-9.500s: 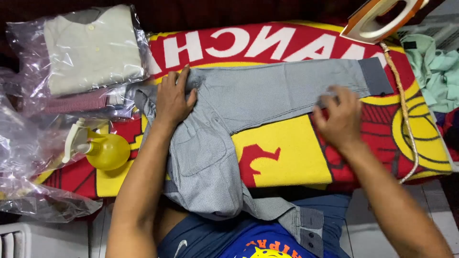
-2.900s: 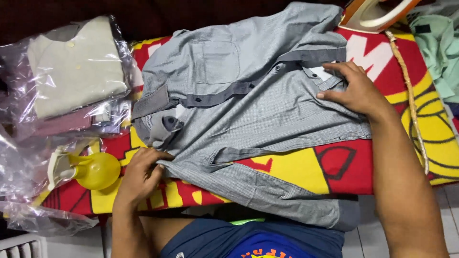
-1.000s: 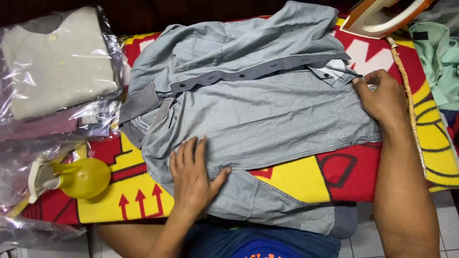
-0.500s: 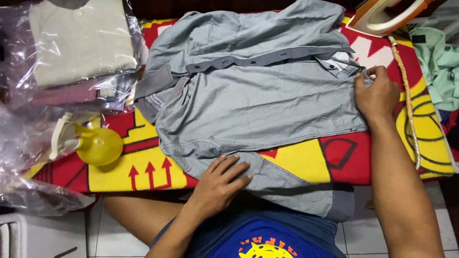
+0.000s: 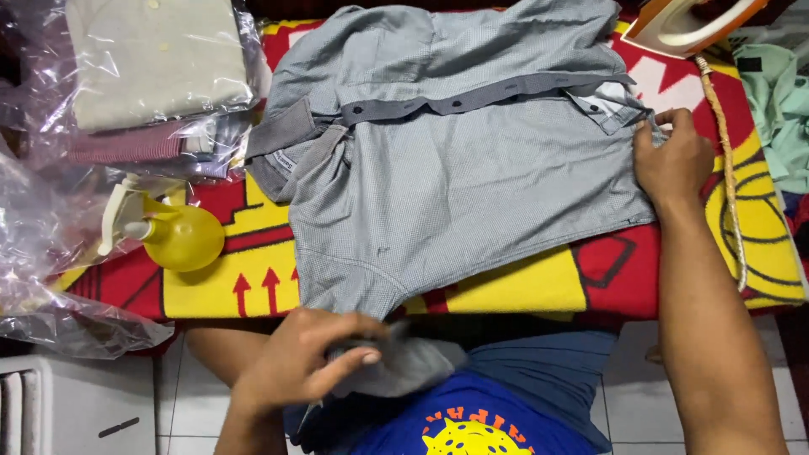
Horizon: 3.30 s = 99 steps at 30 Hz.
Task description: Ironing a grey button-down shirt on a flat surface using a steam iron.
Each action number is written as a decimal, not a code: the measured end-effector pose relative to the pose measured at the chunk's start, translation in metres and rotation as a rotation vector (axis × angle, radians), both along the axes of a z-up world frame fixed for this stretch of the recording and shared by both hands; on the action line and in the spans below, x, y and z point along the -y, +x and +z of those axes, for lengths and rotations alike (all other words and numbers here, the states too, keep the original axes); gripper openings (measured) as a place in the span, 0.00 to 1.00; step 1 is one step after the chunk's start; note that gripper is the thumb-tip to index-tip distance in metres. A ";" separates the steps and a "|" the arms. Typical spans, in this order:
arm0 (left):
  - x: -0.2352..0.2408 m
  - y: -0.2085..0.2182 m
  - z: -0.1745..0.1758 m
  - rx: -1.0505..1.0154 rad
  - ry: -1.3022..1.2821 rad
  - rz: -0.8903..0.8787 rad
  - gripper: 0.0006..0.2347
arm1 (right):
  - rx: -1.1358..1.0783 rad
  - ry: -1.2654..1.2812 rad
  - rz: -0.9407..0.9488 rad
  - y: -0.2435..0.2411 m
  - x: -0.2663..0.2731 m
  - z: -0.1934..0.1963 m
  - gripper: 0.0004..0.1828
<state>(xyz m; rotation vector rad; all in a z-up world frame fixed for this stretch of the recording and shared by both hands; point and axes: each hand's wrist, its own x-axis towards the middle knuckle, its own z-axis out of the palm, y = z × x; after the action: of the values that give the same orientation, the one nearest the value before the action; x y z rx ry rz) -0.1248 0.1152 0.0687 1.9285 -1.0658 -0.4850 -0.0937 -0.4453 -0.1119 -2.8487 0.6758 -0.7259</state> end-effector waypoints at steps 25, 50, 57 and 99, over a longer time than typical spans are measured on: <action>-0.009 0.141 -0.062 0.378 0.530 0.709 0.14 | -0.142 -0.062 -0.017 -0.079 -0.015 0.040 0.21; 0.133 0.147 -0.042 1.034 0.376 0.482 0.18 | -0.165 -0.298 0.156 -0.029 -0.041 0.049 0.22; 0.258 0.182 -0.100 0.943 0.283 0.313 0.12 | 0.049 -0.389 0.262 0.036 -0.004 0.043 0.06; 0.343 0.229 -0.150 0.481 0.131 0.424 0.17 | -0.331 0.598 -0.143 0.079 0.002 0.072 0.20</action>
<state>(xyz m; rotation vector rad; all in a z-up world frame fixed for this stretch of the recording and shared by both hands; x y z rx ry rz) 0.1046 -0.2275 -0.0817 2.3776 -0.8830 0.1601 -0.0152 -0.4471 -0.0403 -2.3853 0.9560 -0.0312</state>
